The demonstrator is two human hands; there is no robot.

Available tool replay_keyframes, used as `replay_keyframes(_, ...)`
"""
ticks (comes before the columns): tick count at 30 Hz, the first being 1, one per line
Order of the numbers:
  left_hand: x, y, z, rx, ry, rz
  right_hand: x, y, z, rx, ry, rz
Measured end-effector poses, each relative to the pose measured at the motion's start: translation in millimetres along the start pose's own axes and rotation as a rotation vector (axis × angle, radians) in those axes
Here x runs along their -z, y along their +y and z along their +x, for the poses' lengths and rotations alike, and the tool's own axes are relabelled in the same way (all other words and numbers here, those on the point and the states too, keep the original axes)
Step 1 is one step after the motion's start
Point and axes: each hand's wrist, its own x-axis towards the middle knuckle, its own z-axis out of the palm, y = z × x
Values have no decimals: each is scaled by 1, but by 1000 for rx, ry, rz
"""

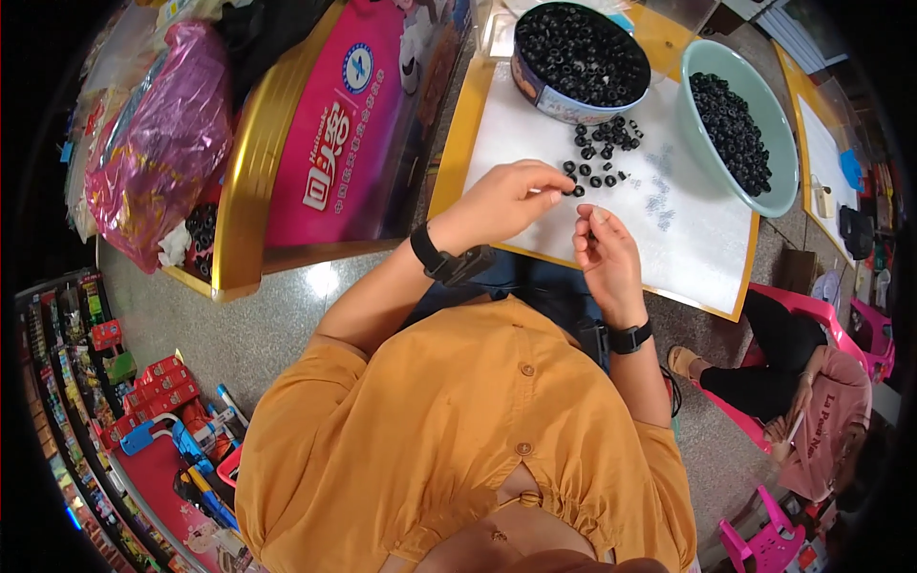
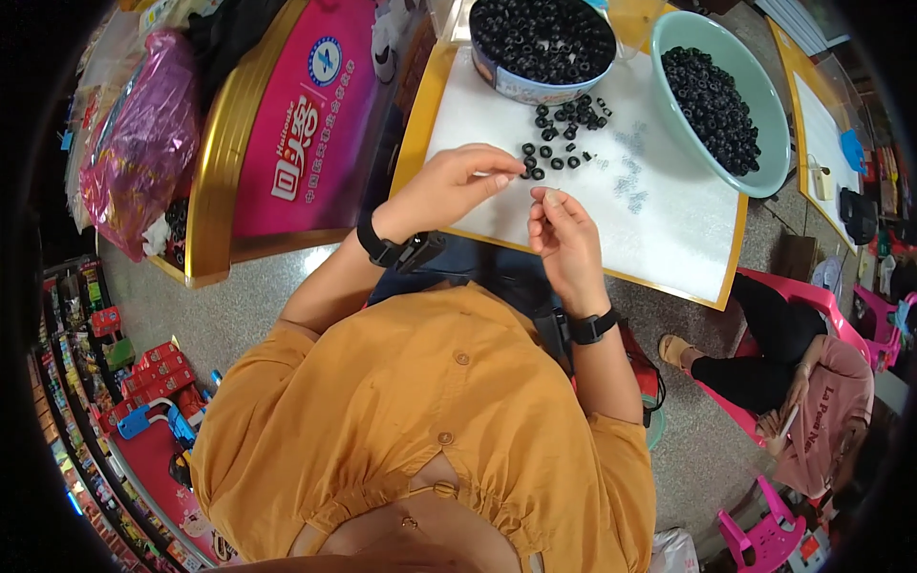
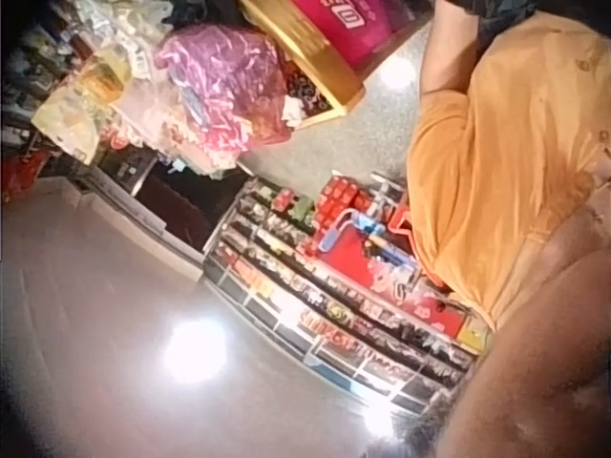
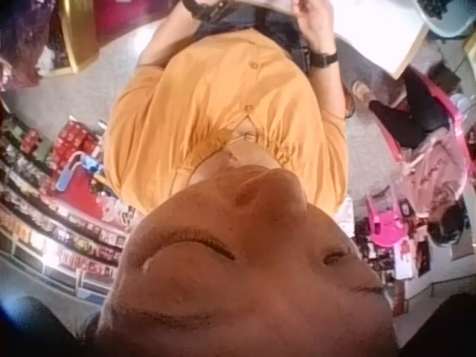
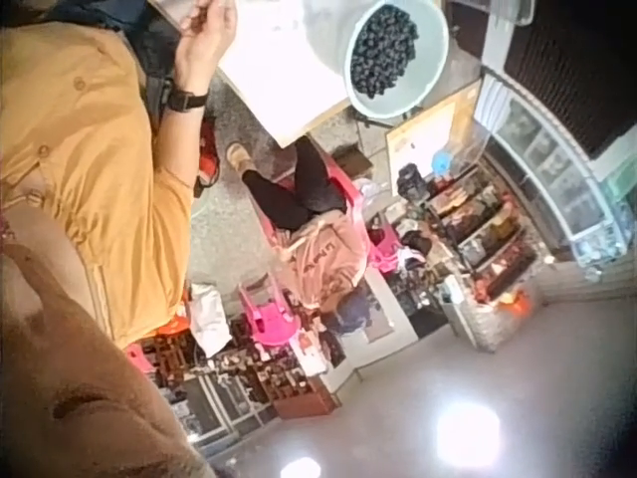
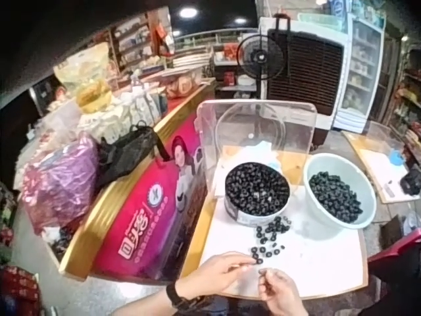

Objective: The person assembles small fasteners by picking up plastic rings and metal clips from the table, inserting the clips into the rings by hand, and placing them down.

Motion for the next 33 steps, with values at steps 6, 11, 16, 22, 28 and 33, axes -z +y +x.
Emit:
replay_keyframes(6,9,-2,-31,30,14,42,2,15,-14,66,-184,-772)
replay_keyframes(11,-3,-12,-54,64,-13,37,-2,65,-13,416,-329,-1990)
replay_keyframes(16,-13,-2,-67,24,-2,-17,6,115,13,429,-466,-2120)
replay_keyframes(22,-9,-9,-92,47,38,-87,3,108,8,343,-601,-2209)
replay_keyframes(28,-1,-11,-100,118,46,-90,-19,65,-9,196,-529,-2121)
replay_keyframes(33,-8,-18,-80,173,28,-194,-25,-14,-18,311,-307,-1679)
